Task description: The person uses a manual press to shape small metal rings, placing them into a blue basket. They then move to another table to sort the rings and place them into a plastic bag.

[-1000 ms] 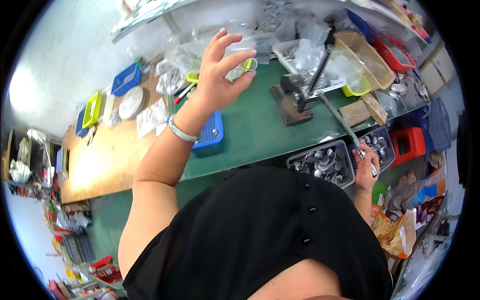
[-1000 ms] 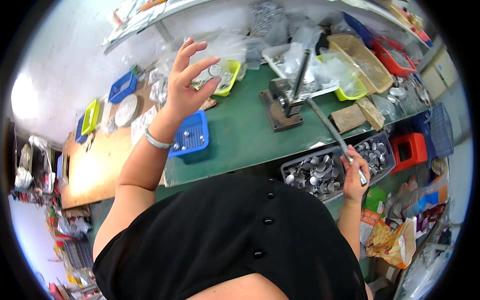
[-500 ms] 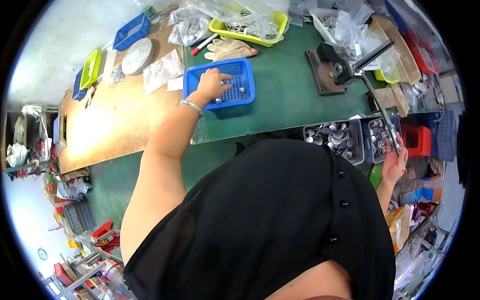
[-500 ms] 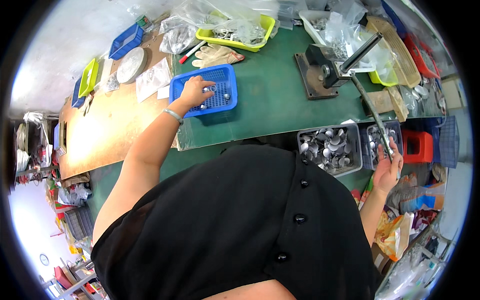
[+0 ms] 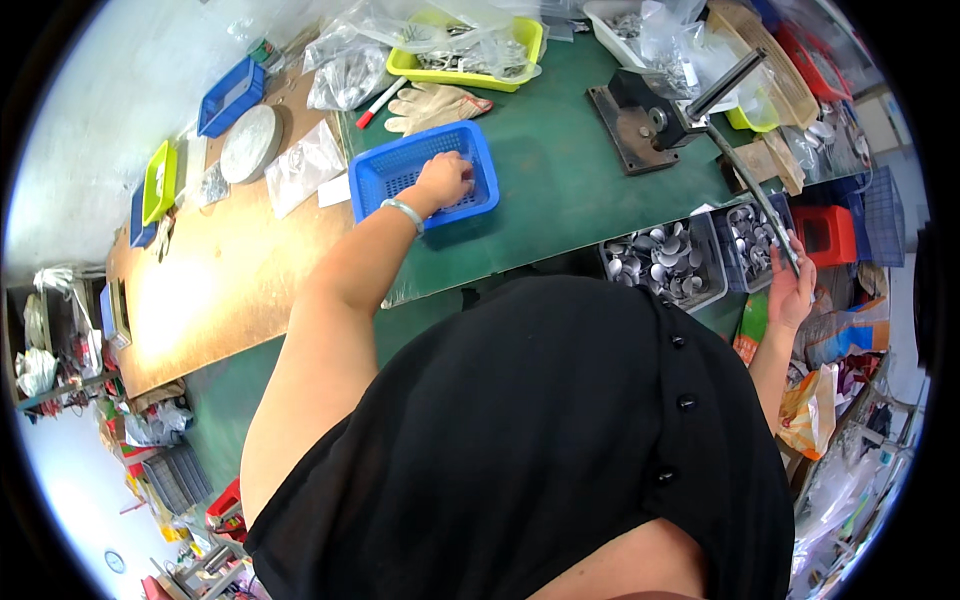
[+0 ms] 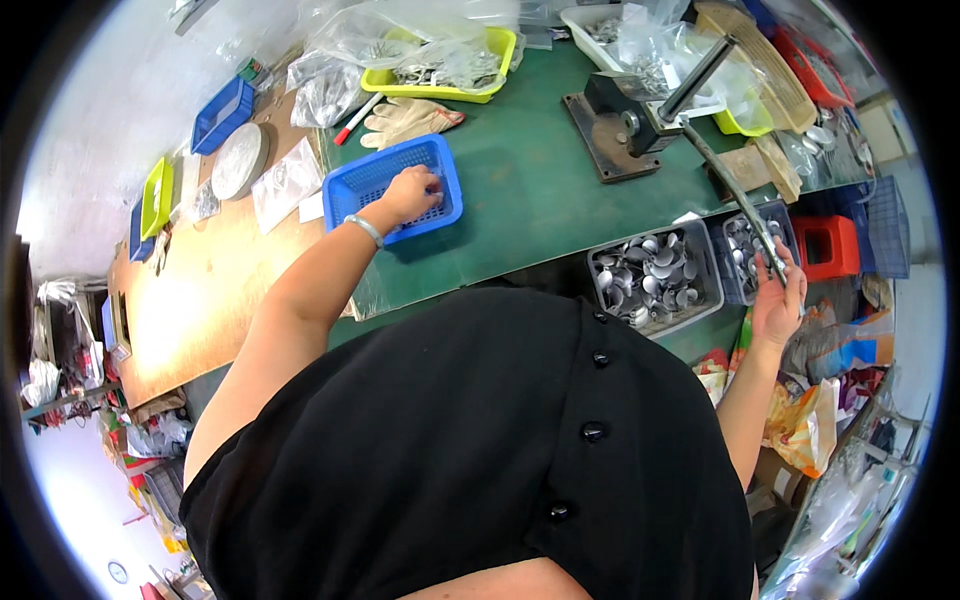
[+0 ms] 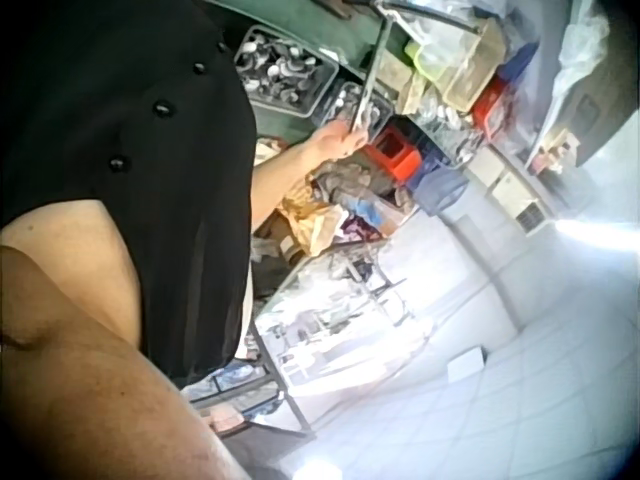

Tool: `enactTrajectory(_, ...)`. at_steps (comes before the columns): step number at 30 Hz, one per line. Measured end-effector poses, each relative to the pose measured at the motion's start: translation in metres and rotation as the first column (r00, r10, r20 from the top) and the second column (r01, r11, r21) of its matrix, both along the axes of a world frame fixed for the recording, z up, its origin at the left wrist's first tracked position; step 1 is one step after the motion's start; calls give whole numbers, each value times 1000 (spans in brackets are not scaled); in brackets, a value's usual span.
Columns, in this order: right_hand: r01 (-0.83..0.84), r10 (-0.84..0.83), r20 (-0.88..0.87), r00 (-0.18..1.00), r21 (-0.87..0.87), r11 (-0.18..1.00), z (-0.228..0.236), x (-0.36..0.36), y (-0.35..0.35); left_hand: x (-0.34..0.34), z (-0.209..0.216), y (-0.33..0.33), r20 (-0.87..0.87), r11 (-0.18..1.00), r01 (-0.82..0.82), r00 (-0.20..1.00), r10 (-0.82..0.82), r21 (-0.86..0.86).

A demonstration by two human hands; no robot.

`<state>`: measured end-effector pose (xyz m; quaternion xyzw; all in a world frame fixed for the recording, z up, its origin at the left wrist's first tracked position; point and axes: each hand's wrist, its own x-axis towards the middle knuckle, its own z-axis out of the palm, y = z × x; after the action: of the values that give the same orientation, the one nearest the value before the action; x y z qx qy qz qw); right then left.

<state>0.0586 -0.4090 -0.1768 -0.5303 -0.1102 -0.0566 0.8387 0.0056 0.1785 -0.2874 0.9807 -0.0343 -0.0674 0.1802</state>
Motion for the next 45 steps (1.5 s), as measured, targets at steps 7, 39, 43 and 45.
enactTrajectory(7, 83, -82, -25, 996, 44, 996, 2, -3, 12, 29, 84, -23, 40, 771, -191, 962, 270, -607)
enactTrajectory(39, 32, -16, 135, 991, -115, 993, 16, -8, 20, 183, 280, -271, 606, 981, 149, 794, -46, -121)
enactTrajectory(43, 6, 20, 157, 987, -166, 986, 17, -6, 15, 178, 274, -276, 488, 971, 89, 872, 30, -220)
enactTrajectory(45, -1, 38, 180, 983, -200, 980, 18, -5, 13, 173, 268, -277, 462, 965, 67, 885, 60, -253)
